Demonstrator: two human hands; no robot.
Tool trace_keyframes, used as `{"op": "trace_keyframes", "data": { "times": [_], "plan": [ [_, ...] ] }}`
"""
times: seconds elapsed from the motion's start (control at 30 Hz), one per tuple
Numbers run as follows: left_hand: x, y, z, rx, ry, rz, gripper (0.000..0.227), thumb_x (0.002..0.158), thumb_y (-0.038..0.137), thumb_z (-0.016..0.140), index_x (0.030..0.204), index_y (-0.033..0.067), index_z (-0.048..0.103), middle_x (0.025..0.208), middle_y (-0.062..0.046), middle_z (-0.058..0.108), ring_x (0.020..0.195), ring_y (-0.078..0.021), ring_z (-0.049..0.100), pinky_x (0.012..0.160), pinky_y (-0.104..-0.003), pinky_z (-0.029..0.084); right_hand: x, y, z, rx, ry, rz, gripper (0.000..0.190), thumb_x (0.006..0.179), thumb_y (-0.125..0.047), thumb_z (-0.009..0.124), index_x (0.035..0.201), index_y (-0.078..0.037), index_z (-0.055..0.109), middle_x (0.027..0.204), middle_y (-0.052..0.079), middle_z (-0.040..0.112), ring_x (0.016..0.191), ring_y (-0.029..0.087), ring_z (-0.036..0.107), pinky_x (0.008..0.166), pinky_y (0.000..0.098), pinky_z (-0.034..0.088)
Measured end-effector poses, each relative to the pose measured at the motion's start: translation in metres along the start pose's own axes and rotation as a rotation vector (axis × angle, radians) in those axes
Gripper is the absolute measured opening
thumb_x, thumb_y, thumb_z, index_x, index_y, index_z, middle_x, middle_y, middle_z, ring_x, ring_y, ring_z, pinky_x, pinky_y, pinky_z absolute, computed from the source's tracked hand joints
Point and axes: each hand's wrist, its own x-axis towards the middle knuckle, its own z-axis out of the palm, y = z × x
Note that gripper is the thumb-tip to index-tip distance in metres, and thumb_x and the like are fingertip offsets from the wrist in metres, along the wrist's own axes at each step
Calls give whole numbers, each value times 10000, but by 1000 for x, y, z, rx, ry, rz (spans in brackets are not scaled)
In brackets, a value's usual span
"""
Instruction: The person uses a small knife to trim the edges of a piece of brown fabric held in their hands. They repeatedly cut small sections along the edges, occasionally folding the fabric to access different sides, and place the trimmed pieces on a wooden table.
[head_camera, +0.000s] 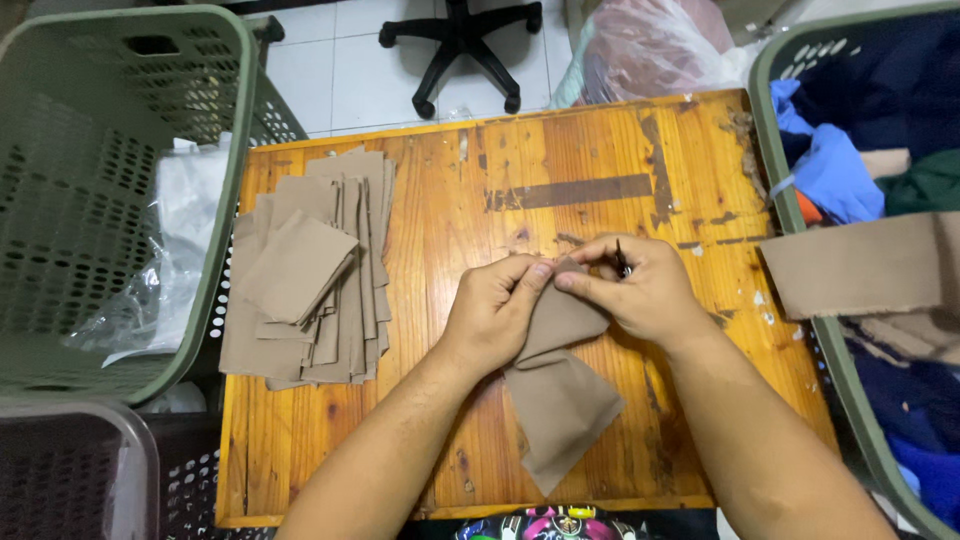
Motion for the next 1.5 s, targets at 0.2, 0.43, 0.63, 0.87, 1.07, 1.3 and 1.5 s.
{"op": "trace_keyframes", "data": {
  "times": [0.2,0.43,0.63,0.87,1.07,1.3,1.5],
  "plan": [
    [5,-22,1,-299,-150,-113,189,786,107,606,947,10,585,614,-52,579,528,-53,514,449,-165,443,5,12,-4,161,163,107,112,709,-57,706,791,-38,632,556,-6,531,450,-11,391,417,117,288],
    [6,-2,-33,-134,-320,-150,103,772,35,577,860,-10,602,632,-20,561,557,-77,517,503,-197,445,9,20,-18,237,246,103,61,795,-85,643,809,-34,613,535,0,500,440,13,416,408,115,316],
    [-7,48,-48,162,-314,-115,170,795,165,568,904,35,571,607,-27,478,617,-131,435,516,-238,374,4,4,-11,380,188,123,77,817,-80,592,779,-13,591,497,0,478,445,38,438,441,141,362],
    [6,89,-84,826,-557,-308,200,689,174,647,863,76,640,718,-152,658,713,-353,616,610,-396,479,10,19,-26,290,199,95,121,890,-161,515,832,-62,550,644,-10,491,612,62,449,608,181,371],
    [32,91,-116,1069,-373,-437,274,670,232,675,884,62,673,865,-184,671,886,-387,603,774,-442,444,13,13,-15,338,203,275,66,782,-80,610,743,-38,577,429,-18,391,373,43,380,362,139,265],
    [0,55,-60,998,48,-254,423,717,351,598,1058,103,565,1029,-154,505,1016,-364,455,730,-496,385,9,8,-10,93,160,389,80,746,-119,557,683,-87,596,444,6,419,409,77,353,398,196,266],
    [-33,4,23,-644,-258,-649,592,842,502,446,1046,-52,468,1027,-286,518,944,-383,572,723,-455,485,0,-12,10,720,189,521,36,764,-93,499,741,-75,479,436,-55,245,272,34,235,275,160,232]
  ]
}}
